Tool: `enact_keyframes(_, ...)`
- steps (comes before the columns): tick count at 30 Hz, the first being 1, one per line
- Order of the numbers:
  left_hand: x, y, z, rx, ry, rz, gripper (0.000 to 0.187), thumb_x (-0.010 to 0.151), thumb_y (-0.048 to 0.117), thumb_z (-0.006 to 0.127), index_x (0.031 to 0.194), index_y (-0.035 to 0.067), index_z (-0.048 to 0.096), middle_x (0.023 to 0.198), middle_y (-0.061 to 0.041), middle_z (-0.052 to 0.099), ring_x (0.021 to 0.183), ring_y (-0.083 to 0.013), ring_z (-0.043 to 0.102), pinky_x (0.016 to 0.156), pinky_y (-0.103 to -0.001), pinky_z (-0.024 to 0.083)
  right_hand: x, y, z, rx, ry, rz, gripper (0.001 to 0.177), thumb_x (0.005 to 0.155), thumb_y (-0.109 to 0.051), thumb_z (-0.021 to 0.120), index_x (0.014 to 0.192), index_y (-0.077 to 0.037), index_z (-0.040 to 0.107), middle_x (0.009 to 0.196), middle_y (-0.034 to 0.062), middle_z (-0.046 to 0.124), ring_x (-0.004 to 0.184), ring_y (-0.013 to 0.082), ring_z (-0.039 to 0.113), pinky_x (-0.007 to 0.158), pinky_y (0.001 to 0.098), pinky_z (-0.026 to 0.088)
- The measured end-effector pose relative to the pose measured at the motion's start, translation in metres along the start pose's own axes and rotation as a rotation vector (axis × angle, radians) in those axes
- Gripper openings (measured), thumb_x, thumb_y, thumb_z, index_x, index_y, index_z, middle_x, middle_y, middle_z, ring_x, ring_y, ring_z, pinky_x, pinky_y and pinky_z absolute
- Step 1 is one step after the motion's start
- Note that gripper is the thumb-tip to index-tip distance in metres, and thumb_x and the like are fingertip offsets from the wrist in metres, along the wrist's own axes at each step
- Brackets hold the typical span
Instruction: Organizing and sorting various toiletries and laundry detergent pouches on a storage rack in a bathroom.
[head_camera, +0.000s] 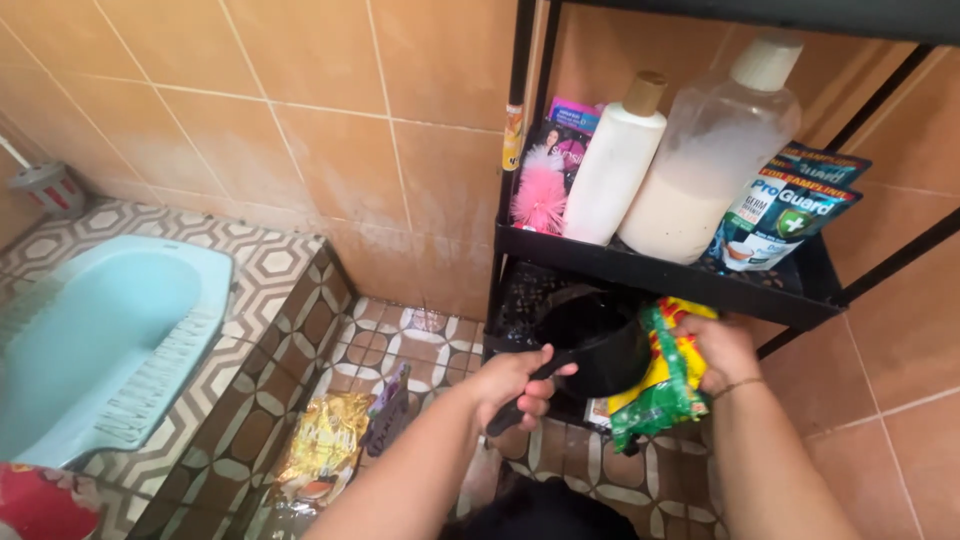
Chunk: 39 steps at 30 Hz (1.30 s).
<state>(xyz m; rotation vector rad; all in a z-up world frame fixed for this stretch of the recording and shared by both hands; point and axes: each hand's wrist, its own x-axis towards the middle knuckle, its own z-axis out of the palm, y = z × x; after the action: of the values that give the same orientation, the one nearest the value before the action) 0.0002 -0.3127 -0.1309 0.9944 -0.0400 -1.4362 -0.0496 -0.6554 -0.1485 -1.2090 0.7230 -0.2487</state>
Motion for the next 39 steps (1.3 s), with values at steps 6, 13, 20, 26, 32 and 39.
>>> enact_keyframes(6, 0.013, 0.001, -0.005, -0.272, -0.1, 0.028, 0.039, 0.109, 0.054, 0.042, 0.122, 0.021, 0.058, 0.057, 0.01, 0.041, 0.045, -0.0052, 0.037, 0.049, -0.025, 0.034, 0.023, 0.003, -0.018, 0.083, -0.106, 0.085, 0.021, 0.084, -0.001, 0.058, 0.103, 0.004, 0.063, 0.088, 0.0178, 0.069, 0.074, 0.0317, 0.071, 0.07, 0.0473, 0.061)
enact_keyframes(13, -0.005, 0.019, -0.006, -0.351, -0.17, 0.092, 0.037, 0.11, 0.052, 0.045, 0.124, 0.021, 0.058, 0.056, 0.01, 0.041, 0.045, -0.0051, 0.037, 0.049, -0.025, 0.033, 0.035, -0.001, -0.003, 0.574, -0.284, -0.062, 0.029, 0.108, -0.028, 0.058, 0.115, -0.002, 0.066, 0.104, 0.0144, 0.071, 0.094, 0.0276, 0.069, 0.089, 0.0462, 0.06)
enact_keyframes(20, -0.062, 0.036, 0.023, 0.016, 0.058, 0.16, 0.044, 0.107, 0.047, 0.039, 0.125, 0.012, 0.058, 0.051, 0.005, 0.04, 0.038, -0.01, 0.036, 0.044, -0.029, 0.035, 0.117, 0.07, -0.043, -0.812, 0.114, -0.462, 0.071, 0.076, -0.037, 0.076, 0.129, 0.005, 0.055, 0.126, 0.0293, 0.059, 0.114, 0.0429, 0.059, 0.098, 0.0525, 0.049)
enact_keyframes(26, -0.138, 0.029, 0.006, 0.528, 0.217, 0.247, 0.046, 0.108, 0.038, 0.043, 0.124, 0.001, 0.065, 0.051, 0.0, 0.045, 0.037, -0.0134, 0.044, 0.043, -0.029, 0.042, 0.001, 0.026, 0.075, -1.865, 0.591, -0.663, 0.083, 0.056, -0.041, 0.07, 0.135, -0.014, 0.06, 0.143, 0.014, 0.059, 0.135, 0.0362, 0.051, 0.096, 0.0683, 0.037)
enact_keyframes(32, -0.175, 0.008, -0.044, 0.5, 0.347, 0.146, 0.04, 0.105, 0.031, 0.048, 0.118, -0.002, 0.066, 0.052, 0.0, 0.047, 0.037, -0.0116, 0.045, 0.04, -0.027, 0.04, 0.133, 0.175, 0.082, -1.765, -0.715, -0.715, 0.091, 0.082, -0.046, 0.068, 0.158, -0.015, 0.03, 0.168, 0.0244, 0.009, 0.151, 0.05, 0.01, 0.113, 0.0584, 0.024)
enact_keyframes(39, -0.203, 0.004, -0.087, 0.431, 0.575, 0.213, 0.038, 0.102, 0.03, 0.052, 0.12, -0.001, 0.063, 0.053, -0.003, 0.049, 0.037, -0.0147, 0.045, 0.043, -0.027, 0.039, 0.09, 0.135, 0.207, -1.89, -0.471, -0.358, 0.084, 0.097, -0.066, 0.037, 0.165, -0.027, 0.007, 0.17, 0.0097, -0.014, 0.156, 0.0392, -0.017, 0.122, 0.0612, -0.003)
